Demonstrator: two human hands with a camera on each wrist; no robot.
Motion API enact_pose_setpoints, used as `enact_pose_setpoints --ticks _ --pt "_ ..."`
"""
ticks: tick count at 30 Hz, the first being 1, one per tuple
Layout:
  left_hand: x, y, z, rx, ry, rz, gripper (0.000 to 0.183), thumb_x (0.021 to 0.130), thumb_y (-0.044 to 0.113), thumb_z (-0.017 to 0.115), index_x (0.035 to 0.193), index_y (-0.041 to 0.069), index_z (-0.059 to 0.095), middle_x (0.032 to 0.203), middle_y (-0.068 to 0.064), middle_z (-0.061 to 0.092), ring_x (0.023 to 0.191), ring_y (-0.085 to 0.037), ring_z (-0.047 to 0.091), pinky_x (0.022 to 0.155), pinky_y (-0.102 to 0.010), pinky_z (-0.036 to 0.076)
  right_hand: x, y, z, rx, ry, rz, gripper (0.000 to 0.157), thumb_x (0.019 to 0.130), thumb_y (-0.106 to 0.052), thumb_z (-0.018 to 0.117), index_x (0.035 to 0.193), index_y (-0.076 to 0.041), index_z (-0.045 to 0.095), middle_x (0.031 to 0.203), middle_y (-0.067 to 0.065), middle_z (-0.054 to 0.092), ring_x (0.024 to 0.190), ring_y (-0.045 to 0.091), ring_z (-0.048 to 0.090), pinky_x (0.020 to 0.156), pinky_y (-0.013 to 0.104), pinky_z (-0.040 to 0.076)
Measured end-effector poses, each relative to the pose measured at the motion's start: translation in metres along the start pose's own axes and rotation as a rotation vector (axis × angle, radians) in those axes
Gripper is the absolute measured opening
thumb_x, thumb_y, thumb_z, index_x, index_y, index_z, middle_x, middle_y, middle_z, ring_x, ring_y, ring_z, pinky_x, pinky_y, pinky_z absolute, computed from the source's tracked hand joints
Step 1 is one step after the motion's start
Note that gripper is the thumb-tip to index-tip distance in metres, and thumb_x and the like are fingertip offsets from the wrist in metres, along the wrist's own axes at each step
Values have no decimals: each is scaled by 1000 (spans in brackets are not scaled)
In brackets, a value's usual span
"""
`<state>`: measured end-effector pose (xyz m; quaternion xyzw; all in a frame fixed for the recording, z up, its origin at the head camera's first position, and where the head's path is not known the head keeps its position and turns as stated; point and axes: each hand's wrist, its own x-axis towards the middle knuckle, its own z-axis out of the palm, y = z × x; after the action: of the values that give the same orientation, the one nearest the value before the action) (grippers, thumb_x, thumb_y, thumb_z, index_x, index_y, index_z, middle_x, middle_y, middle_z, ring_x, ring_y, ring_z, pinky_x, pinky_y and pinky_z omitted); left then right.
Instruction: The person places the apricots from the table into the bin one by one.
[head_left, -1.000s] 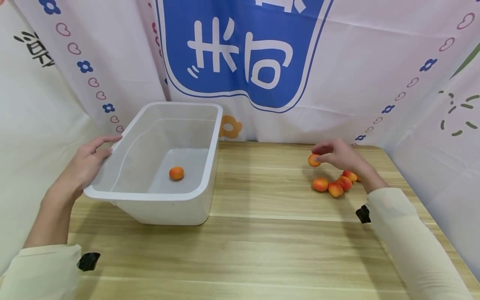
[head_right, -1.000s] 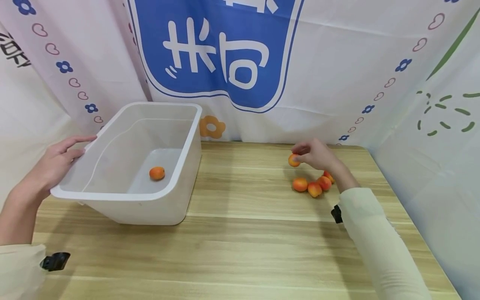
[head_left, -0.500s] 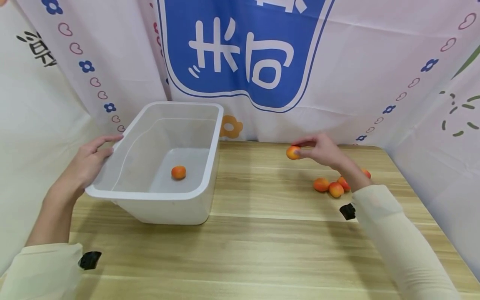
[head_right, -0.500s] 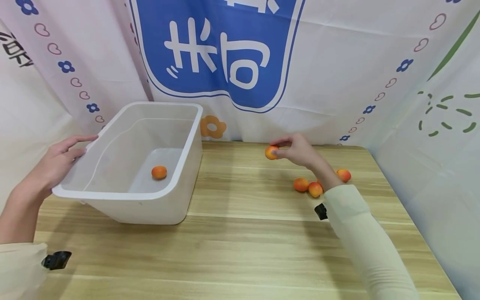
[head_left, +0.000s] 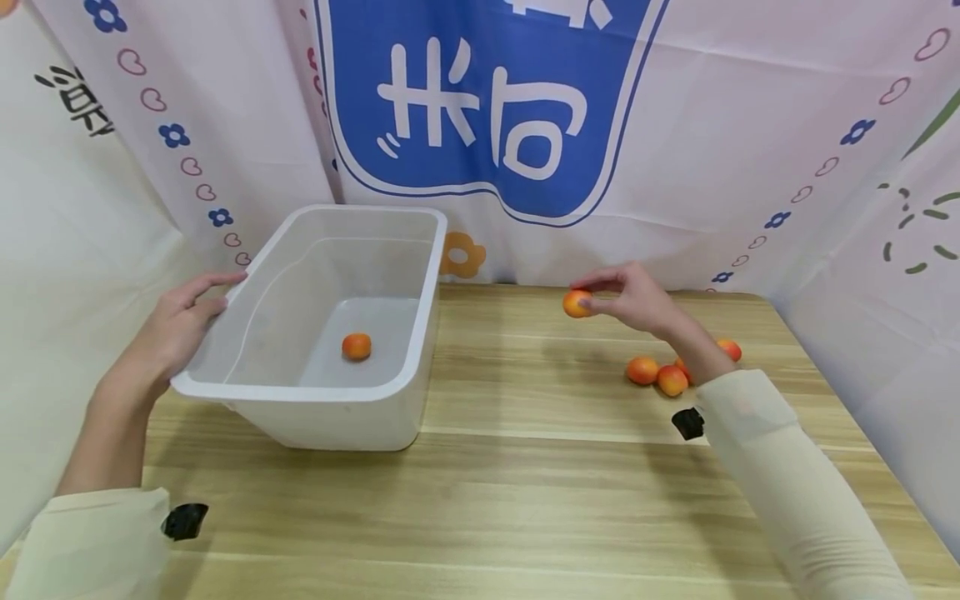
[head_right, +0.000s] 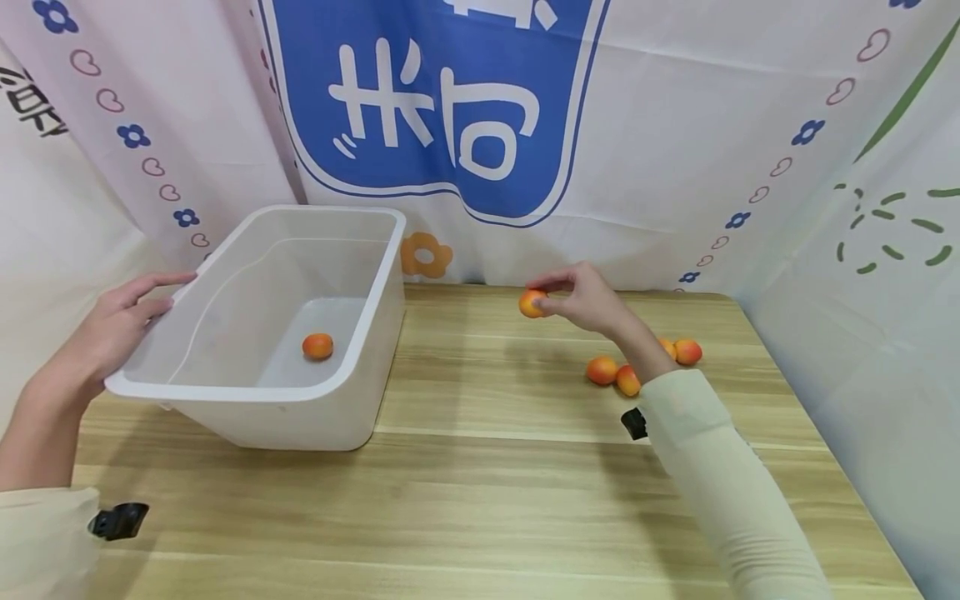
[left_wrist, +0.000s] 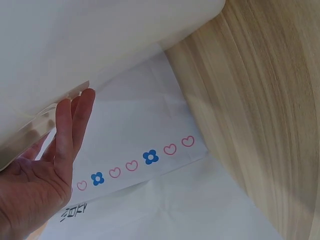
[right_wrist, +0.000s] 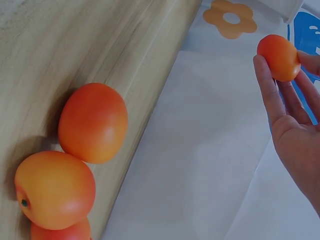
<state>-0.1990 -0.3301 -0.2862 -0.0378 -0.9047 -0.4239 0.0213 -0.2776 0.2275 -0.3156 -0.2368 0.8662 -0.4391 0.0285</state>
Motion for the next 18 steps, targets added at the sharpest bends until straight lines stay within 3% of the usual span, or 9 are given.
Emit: enact_pose_setpoints --ticks 11,18 --pt "-1 1 0 1 6 3 51 112 19 28 160 1 31 146 -43 37 76 2 60 59 -28 57 11 -18 5 83 -9 -15 34 98 -6 70 130 7 68 126 23 70 117 35 67 91 21 56" --pt "0 0 0 4 7 5 51 112 20 28 160 1 31 146 -42 38 76 2 59 59 -29 58 21 -43 15 136 1 -98 34 96 -1 72 128 8 68 125 23 70 115 32 67 89 22 57"
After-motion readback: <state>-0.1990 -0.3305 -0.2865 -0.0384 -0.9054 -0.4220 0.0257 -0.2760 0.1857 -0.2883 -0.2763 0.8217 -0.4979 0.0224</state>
